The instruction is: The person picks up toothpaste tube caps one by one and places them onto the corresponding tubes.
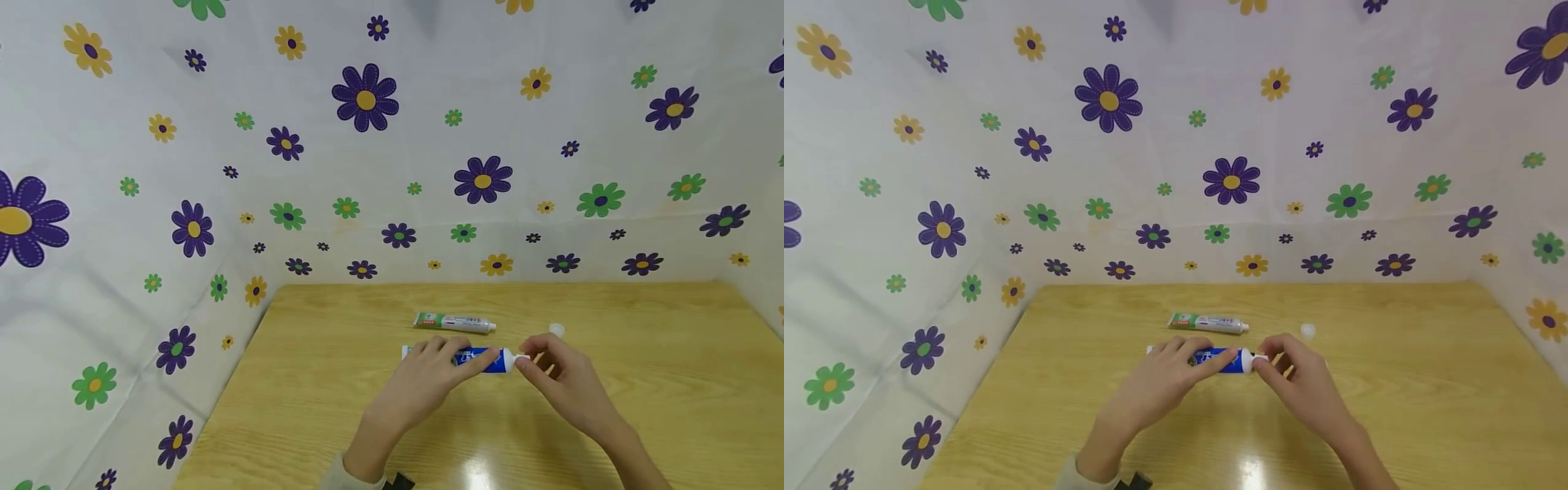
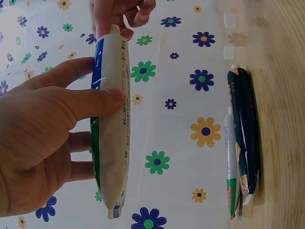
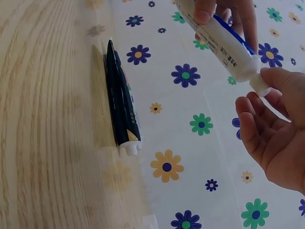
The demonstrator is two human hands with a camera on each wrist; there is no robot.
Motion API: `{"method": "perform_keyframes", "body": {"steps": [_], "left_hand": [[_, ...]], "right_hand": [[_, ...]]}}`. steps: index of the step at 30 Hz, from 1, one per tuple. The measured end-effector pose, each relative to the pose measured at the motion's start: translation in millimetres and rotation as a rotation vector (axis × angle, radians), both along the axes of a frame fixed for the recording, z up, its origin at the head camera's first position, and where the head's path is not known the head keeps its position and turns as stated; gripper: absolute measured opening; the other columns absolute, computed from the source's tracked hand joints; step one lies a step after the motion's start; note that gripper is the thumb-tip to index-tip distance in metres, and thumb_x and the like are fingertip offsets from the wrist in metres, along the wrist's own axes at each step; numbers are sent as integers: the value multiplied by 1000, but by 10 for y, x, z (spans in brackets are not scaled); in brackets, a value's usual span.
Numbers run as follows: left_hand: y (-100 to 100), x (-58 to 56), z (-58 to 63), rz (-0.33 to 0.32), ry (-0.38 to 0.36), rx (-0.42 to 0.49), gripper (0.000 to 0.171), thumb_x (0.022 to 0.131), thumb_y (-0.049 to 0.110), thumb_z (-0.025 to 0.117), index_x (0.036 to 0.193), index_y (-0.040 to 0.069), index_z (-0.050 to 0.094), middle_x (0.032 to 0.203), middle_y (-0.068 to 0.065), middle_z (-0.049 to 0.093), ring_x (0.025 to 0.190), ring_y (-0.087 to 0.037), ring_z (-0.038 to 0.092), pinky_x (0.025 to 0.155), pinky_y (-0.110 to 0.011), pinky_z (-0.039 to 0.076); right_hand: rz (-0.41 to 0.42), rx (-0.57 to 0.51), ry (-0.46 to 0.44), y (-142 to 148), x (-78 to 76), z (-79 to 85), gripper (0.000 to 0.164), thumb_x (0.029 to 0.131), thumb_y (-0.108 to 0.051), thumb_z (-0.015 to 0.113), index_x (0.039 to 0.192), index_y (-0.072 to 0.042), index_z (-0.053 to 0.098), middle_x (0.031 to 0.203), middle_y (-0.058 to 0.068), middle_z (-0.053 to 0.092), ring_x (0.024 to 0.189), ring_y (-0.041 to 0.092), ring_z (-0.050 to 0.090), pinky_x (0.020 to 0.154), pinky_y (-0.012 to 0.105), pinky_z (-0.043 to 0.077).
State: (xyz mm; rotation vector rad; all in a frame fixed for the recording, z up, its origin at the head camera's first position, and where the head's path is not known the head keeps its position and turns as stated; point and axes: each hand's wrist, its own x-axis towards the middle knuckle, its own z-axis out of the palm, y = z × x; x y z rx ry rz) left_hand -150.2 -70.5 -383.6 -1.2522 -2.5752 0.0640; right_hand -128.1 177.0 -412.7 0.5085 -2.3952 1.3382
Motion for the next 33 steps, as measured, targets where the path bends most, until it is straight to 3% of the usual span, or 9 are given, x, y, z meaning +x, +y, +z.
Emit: {"method": "perform_keyframes", "body": {"steps": [9,20,33], "left_hand": [[-1,23,-12,-6,14,14,79,96,10,65,157,40,24,133,-2,56,111,-21,61,90,-41,54],[-17,37,-16,0,34,6,77,98,13,64,157,39,23,134,-2,56,110,-21,61,91,-40,54],[-7,39,-9,6,32,2,76,98,14,63,158,39,23,134,-2,56,111,-21,61,91,-40,54]], "right_hand": [[26,11,93,14,77,-7,27,83,7,74,102,-11,66,86,-6,64,65,4,56,51,23,49],[93,8,62,65,78,13,29,86,5,73,109,-12,68,92,3,65,70,6,58,54,24,50],[94,19,78,73,79,19,32,86,5,72,111,-14,70,92,2,65,72,6,58,53,23,50]]}}
